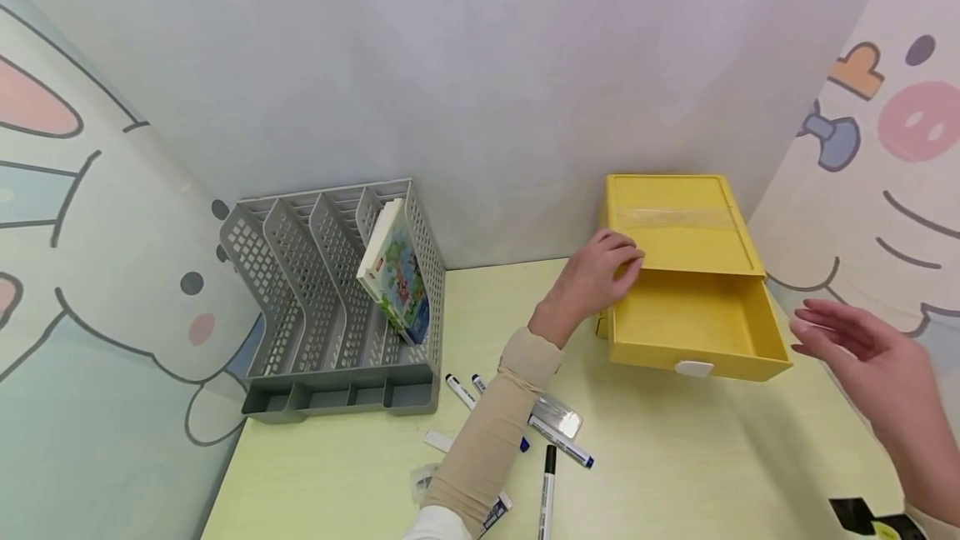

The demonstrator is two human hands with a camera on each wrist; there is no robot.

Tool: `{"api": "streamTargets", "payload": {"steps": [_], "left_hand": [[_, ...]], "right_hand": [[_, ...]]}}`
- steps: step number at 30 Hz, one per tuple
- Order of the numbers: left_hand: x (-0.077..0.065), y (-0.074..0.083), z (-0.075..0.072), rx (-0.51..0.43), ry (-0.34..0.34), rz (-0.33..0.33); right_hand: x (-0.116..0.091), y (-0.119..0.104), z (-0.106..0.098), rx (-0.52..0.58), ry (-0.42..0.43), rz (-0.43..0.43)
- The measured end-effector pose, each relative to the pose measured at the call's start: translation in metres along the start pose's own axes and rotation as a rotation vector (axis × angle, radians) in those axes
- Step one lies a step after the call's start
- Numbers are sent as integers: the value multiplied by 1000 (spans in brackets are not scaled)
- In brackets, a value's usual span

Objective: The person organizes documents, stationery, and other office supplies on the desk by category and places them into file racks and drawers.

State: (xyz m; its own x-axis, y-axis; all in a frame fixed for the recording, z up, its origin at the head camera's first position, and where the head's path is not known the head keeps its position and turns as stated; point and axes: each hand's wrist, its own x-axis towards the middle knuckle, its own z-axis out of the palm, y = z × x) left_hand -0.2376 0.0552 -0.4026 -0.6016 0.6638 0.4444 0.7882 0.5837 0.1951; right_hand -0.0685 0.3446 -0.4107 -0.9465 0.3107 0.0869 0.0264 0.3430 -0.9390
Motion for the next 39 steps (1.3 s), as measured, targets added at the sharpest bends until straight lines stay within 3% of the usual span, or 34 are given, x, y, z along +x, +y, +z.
{"api": "streamTargets", "payload": {"steps": [11,15,22,29,39], "left_hand": [[0,0,2,-19,41,18],[0,0,3,-27,45,18],[0,0,2,-28,31,0],[-3,2,-6,-77,9,-34],[-28,-4,-26,-198,45,-96]], "right_hand": [[28,24,-7,-141,-268,-45],[32,25,-9,-207,-318,-22],[37,23,-10,-191,-346,42],[39,22,-10,-220,-348,53],[39,21,-10,-227,-357,48]]}}
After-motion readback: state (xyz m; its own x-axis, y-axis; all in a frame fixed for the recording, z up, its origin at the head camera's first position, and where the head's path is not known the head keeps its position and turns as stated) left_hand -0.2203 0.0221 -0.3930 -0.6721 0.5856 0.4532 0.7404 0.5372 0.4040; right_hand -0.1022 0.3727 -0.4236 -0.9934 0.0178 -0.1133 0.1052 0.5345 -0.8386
